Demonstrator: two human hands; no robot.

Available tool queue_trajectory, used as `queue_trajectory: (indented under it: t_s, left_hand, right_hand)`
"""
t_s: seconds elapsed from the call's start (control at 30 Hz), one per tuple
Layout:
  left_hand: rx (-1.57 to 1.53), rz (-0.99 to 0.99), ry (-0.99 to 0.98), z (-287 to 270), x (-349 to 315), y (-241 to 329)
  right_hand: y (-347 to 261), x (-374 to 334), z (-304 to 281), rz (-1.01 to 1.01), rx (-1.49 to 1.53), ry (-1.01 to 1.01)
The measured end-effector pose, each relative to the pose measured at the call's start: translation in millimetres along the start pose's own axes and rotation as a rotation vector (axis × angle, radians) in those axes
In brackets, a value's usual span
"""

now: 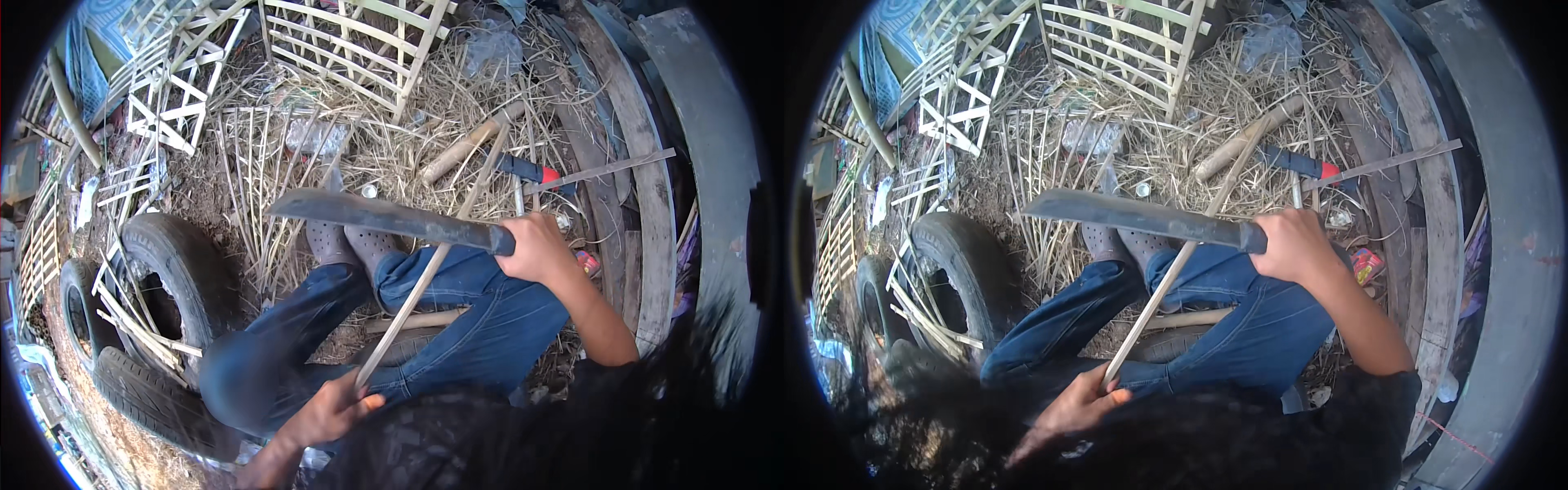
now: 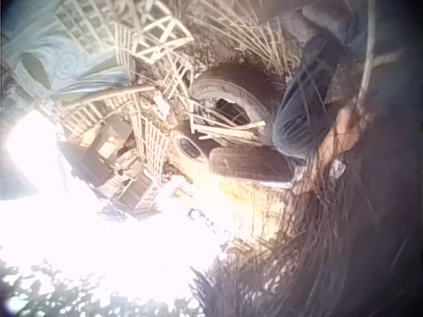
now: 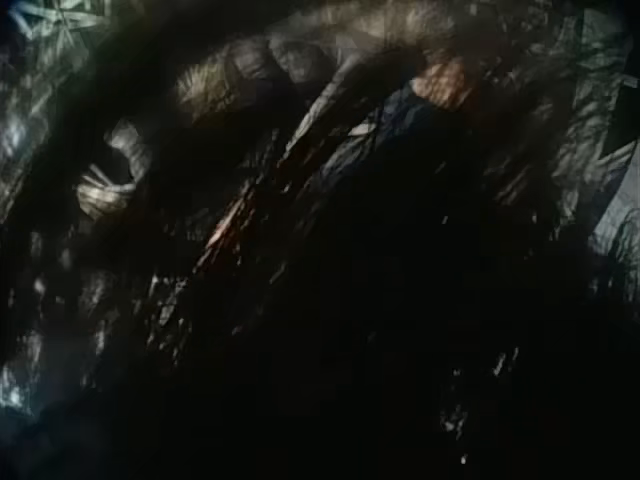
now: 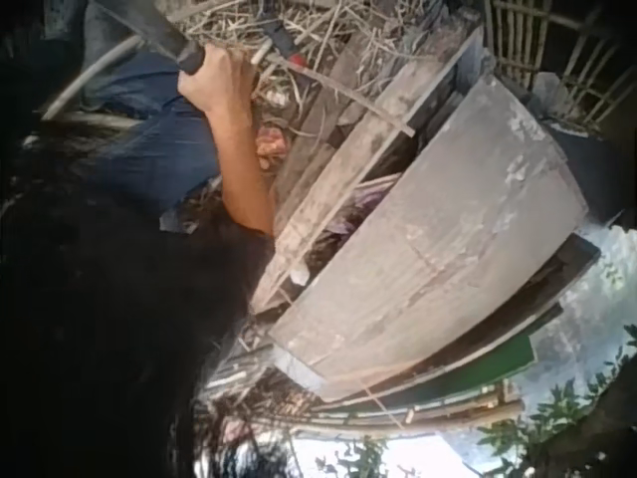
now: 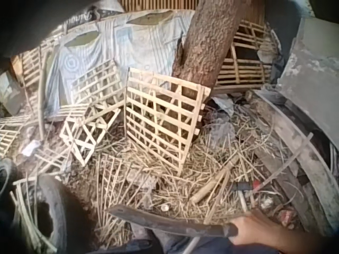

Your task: The person shaves a thin strip of wood using a large knife by holding the wood against their leg and drawing the blade toward themselves.

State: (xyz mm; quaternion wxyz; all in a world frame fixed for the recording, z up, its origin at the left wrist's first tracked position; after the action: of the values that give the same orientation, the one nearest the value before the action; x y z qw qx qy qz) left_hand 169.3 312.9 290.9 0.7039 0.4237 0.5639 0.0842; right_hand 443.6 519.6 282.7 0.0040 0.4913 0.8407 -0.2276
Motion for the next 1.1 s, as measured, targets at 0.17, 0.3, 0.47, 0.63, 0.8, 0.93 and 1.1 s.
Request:
queue_trajectory:
  t_s: [0.17, 0.3, 0.47, 0.63, 0.8, 0.93, 1.1]
  left_hand:
    - [-0.067, -0.03, -0.053, -2, -6, -1]
    - [-0.023, 0.068, 0.001, -6, -5, 14]
    - [-0.041, 0.017, 0.033, -5, -3, 2]
    - [0.024, 0.013, 0.019, -5, -13, 17]
    - [-0.001, 0.013, 0.024, 4, -15, 14]
    - [-0.016, 0.019, 0.029, 3, -20, 16]
    - [0.008, -0.102, 0.012, 0, -16, 19]
  right_hand:
    - [-11, 0, -16, -0.024, 0.153, 0.15]
    - [-16, -3, -34, -0.046, 0.105, 0.175]
    - [-21, -8, -38, -0.036, 0.165, 0.189]
    - [-4, -2, -39, 0.035, 0.099, 0.248]
    - [12, 6, -37, 0.199, 0.007, 0.333]
    - [0, 10, -34, 0.007, -0.048, 0.137]
    - [3, 4, -27, 0.122, 0.048, 0.248]
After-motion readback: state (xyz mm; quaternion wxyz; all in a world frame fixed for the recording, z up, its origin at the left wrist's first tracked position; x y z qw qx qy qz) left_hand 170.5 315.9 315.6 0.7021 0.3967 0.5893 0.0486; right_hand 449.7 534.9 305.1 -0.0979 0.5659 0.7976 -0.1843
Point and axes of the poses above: each hand's wrist, its own x-axis towards the middle knuckle, its own z-axis out of the palm, y = z × x, the point moved 4 cm from there along x, towards the middle knuckle, and after that the axes turned 2 degrees about -z, right-handed, at the moved point
